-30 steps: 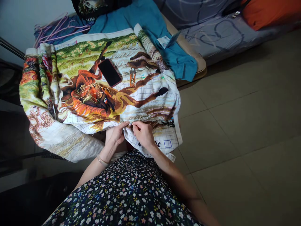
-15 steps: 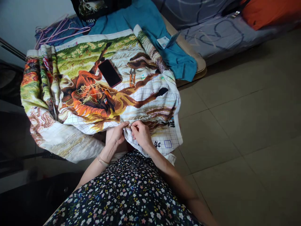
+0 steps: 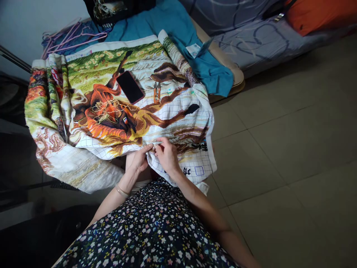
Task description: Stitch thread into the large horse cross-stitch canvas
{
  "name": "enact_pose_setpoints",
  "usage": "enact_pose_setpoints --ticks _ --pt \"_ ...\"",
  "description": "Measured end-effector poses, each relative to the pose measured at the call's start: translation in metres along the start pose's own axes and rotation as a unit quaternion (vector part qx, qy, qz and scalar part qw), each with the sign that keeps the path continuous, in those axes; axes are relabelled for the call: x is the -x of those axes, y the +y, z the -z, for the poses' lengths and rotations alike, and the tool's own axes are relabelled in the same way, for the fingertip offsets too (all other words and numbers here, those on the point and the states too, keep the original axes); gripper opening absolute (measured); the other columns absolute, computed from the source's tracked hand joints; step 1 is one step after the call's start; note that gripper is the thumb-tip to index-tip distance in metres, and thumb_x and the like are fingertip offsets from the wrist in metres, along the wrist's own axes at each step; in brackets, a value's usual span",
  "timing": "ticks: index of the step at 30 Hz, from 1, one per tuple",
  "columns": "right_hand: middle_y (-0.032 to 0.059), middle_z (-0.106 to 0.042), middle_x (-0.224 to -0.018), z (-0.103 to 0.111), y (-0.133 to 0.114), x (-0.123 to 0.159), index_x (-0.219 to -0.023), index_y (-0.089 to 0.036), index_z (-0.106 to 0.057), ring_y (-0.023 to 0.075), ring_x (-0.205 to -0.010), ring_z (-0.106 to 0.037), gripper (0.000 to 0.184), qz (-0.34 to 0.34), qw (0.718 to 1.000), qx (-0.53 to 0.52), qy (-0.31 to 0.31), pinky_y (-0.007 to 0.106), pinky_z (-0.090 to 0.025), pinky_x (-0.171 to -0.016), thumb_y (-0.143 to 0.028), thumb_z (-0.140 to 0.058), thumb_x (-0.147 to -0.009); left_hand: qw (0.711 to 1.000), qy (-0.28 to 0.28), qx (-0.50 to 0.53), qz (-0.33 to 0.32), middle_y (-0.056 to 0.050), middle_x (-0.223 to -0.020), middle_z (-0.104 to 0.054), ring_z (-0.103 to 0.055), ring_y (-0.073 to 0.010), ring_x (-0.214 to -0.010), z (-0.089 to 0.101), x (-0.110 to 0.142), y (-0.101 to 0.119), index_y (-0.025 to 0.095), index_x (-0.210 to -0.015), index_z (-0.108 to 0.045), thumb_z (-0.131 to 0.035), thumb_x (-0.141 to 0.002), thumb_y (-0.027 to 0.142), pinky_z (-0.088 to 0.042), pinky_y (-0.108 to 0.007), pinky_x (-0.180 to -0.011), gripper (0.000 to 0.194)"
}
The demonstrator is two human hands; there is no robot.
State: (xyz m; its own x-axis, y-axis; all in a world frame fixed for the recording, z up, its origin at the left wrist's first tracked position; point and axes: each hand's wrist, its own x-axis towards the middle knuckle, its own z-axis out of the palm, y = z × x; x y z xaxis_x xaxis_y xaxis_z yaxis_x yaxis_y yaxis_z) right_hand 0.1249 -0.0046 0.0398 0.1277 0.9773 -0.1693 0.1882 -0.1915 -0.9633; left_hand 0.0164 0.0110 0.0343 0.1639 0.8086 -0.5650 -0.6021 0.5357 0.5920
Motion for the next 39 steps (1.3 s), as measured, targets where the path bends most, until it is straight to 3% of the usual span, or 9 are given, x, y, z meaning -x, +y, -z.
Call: enact_pose_setpoints --ticks 4,7,10,12,13,17,20,24,39 --pt "-0.0002 -0.062 -0.064 0.01 -0.008 -0.009 -0.084 -0.021 -0.053 0.0131 -0.047 -0.059 0.012 0.029 0.999 0.024 -0.022 0.025 -0.048 -0.046 -0.031 -0.05 -0.087 1.0 -0.007 0.012 0.003 -0.005 -0.082 -0.073 -0.067 -0.0262 -0.099 0.002 0.001 0.0 0.017 -0.084 -0.066 -0.081 -0.055 0.022 -0.048 -0.037 -0.09 0.032" --pt "-0.0003 -0.063 -0.072 0.042 -0.02 -0.019 -0.092 -0.023 -0.049 0.0117 -0.046 -0.057 0.018 0.056 0.989 -0.123 0.055 0.024 -0.044 -0.042 -0.041 -0.05 -0.09 1.0 0.004 0.012 -0.01 -0.005 -0.086 -0.074 -0.068 -0.025 -0.099 0.004 0.001 0.0 0.018 -0.091 -0.068 -0.081 -0.057 0.02 -0.047 -0.037 -0.093 0.037" --pt "-0.0051 -0.054 -0.065 0.084 -0.035 -0.028 -0.089 -0.026 -0.047 0.0091 -0.043 -0.048 0.018 0.15 0.937 -0.269 0.165 0.027 -0.051 -0.052 -0.043 -0.055 -0.088 0.999 0.01 0.011 -0.033 -0.006 -0.092 -0.075 -0.067 -0.0245 -0.1 0.005 0.0 -0.001 0.018 -0.097 -0.068 -0.08 -0.058 0.018 -0.046 -0.036 -0.093 0.041" --pt "-0.0075 -0.046 -0.058 0.099 -0.041 -0.028 -0.086 -0.027 -0.048 0.0081 -0.041 -0.041 0.017 0.199 0.913 -0.296 0.196 0.03 -0.054 -0.061 -0.041 -0.059 -0.086 0.999 0.017 0.009 -0.047 -0.006 -0.095 -0.075 -0.067 -0.0247 -0.102 0.005 0.0 -0.001 0.019 -0.098 -0.069 -0.08 -0.059 0.016 -0.047 -0.036 -0.093 0.041" --pt "-0.0083 -0.044 -0.056 0.1 -0.04 -0.026 -0.085 -0.028 -0.048 0.0079 -0.041 -0.039 0.016 0.2 0.917 -0.29 0.189 0.031 -0.054 -0.064 -0.039 -0.059 -0.086 0.999 0.018 0.01 -0.05 -0.006 -0.095 -0.075 -0.067 -0.0248 -0.102 0.004 0.0 -0.001 0.019 -0.098 -0.069 -0.08 -0.059 0.016 -0.047 -0.036 -0.093 0.041" --pt "-0.0107 -0.037 -0.047 0.067 -0.019 -0.006 -0.086 -0.024 -0.052 0.0079 -0.038 -0.035 0.017 0.068 0.979 -0.192 0.028 0.027 -0.051 -0.054 -0.039 -0.059 -0.086 0.999 0.008 0.01 -0.04 -0.007 -0.092 -0.075 -0.067 -0.0256 -0.102 0.004 0.0 -0.002 0.018 -0.099 -0.068 -0.08 -0.059 0.018 -0.047 -0.037 -0.094 0.042" --pt "-0.0081 -0.043 -0.047 0.037 0.001 0.007 -0.087 -0.021 -0.056 0.0094 -0.041 -0.042 0.019 0.002 0.995 -0.075 -0.072 0.023 -0.043 -0.045 -0.04 -0.056 -0.086 1.0 0.0 0.01 -0.028 -0.007 -0.089 -0.075 -0.067 -0.0266 -0.102 0.004 0.001 -0.002 0.017 -0.099 -0.068 -0.081 -0.058 0.02 -0.047 -0.038 -0.094 0.043" --pt "-0.0027 -0.055 -0.055 0.022 0.011 0.011 -0.094 -0.017 -0.065 0.0101 -0.045 -0.047 0.025 0.01 0.997 0.019 -0.07 0.022 -0.039 -0.044 -0.035 -0.051 -0.085 1.0 -0.006 0.015 -0.019 -0.006 -0.088 -0.075 -0.068 -0.0264 -0.099 0.004 0.001 -0.002 0.017 -0.099 -0.068 -0.081 -0.057 0.019 -0.047 -0.037 -0.093 0.044" --pt "0.0036 -0.064 -0.059 0.022 0.011 0.006 -0.093 -0.012 -0.074 0.0124 -0.048 -0.054 0.031 0.068 0.993 0.082 -0.041 0.023 -0.042 -0.046 -0.031 -0.051 -0.084 0.999 0.014 0.03 -0.026 -0.006 -0.087 -0.075 -0.068 -0.0256 -0.101 0.001 0.001 0.0 0.016 -0.103 -0.067 -0.079 -0.057 0.013 -0.045 -0.036 -0.097 0.047"
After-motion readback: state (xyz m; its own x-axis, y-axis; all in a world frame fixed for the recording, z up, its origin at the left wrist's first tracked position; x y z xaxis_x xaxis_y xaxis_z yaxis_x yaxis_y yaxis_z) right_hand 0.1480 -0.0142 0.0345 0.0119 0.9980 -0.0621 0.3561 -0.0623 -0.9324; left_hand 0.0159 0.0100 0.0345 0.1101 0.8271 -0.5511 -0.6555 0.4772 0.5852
